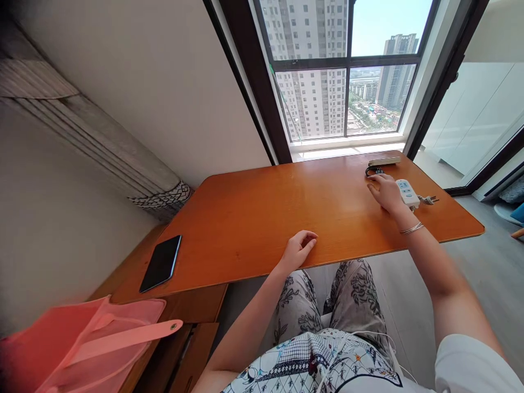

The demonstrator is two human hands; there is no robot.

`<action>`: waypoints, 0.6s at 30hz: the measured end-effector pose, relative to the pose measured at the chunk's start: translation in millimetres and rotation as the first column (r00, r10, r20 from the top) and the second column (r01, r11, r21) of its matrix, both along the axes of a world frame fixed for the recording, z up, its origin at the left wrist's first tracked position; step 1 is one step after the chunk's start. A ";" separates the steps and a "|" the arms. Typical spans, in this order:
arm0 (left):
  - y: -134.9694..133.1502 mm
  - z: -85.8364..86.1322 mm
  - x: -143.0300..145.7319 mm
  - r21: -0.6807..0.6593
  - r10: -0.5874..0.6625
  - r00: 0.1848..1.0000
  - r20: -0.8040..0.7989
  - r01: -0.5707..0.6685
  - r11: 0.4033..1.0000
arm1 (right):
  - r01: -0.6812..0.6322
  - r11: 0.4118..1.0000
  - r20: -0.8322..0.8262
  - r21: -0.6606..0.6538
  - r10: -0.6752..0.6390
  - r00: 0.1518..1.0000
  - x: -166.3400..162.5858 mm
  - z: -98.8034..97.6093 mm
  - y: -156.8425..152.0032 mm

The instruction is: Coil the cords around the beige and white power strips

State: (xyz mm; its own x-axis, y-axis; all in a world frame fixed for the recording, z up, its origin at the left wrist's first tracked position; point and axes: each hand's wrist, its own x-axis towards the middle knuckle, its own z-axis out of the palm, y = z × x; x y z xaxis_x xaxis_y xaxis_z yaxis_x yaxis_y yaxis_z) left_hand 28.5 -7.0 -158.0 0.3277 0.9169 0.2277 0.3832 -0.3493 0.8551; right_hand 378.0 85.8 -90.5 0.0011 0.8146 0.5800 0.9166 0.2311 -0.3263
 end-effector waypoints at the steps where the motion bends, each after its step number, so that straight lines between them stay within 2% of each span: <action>1: 0.5 -0.8 0.1 0.000 0.001 1.000 0.007 -0.001 1.000 | -0.081 0.997 -0.035 0.004 0.081 0.996 -21.1 -5.9 -3.5; 4: 2.4 -3.1 0.3 -0.003 0.006 0.999 0.044 -0.006 1.000 | -0.345 0.937 -0.082 -0.049 0.341 0.937 -86.8 -23.3 -12.3; 7: 4.2 -4.6 0.2 -0.024 0.012 0.996 0.085 -0.010 1.000 | -0.475 0.875 -0.091 -0.098 0.467 0.879 -140.1 -36.1 -13.0; 9: 4.9 -5.0 0.0 -0.032 0.013 0.994 0.105 -0.010 0.999 | -0.485 0.865 -0.088 -0.130 0.477 0.874 -162.1 -42.3 -8.9; 13: 5.2 -5.2 0.1 -0.023 0.008 0.993 0.120 -0.006 1.000 | -0.413 0.893 -0.119 -0.178 0.397 0.910 -173.2 -55.0 0.5; 18: 4.0 -4.8 0.9 -0.031 0.005 0.995 0.103 -0.002 1.000 | -0.452 0.874 -0.234 -0.181 0.408 0.883 -157.8 -70.3 5.2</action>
